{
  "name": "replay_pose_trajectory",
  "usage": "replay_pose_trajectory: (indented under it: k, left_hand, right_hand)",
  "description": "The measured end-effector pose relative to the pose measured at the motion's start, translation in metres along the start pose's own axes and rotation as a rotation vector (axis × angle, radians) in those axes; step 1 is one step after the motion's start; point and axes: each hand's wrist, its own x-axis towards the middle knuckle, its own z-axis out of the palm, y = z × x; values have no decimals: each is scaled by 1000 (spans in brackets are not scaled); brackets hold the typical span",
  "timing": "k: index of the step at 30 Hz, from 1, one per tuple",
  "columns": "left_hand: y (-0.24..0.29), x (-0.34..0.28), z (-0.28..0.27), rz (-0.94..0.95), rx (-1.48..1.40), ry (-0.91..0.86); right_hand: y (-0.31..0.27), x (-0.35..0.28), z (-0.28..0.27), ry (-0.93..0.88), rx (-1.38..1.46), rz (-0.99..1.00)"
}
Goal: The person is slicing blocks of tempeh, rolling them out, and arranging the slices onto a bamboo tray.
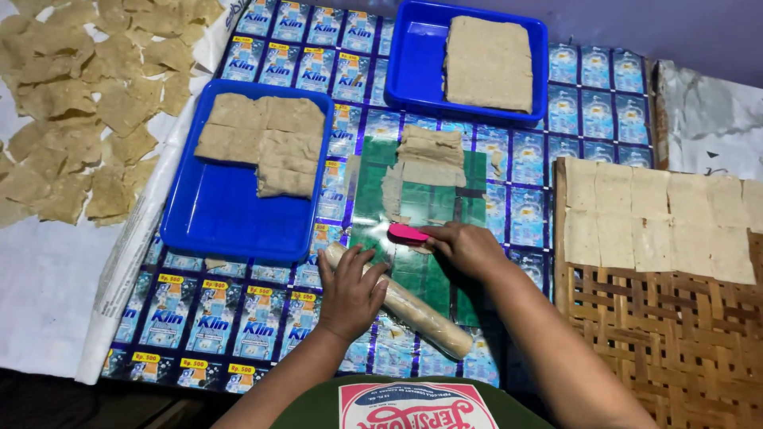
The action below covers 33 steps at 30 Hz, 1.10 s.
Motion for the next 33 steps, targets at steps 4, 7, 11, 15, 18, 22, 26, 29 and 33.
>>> replay_pose_trajectory:
  k: [4,7,11,15,18,22,26,29,33]
  left_hand:
    - [0,-1,-2,-1,1,-27]
    - [-1,2,-2,-1,-20,-29]
    - [-2,-1,-2,-4,-29,-52]
    - [-1,1,-5,-13,-53,-80]
    - [-2,3,-4,-5,-45,-88]
    - [7,11,-21,-61,-118,-190]
    - [6,11,-21,-63,-114,-178]
    - [7,12,-20,-61,-111,-185]
    - [9,13,-21,-68,-115,-166]
  right_hand:
    - [-9,30,18,68,-65,58]
    - [-1,52,28,171,-86,146]
    - [-18,54,47,218,-43,256]
    - [-48,51,43,166,5,277]
    - [-9,77,39,284,210,408]
    - [8,65,23,389,389,509]
    - [37,42,30,343,399,539]
    - [72,32,50,422,393,605]
    - [77,49,64,444,336,593]
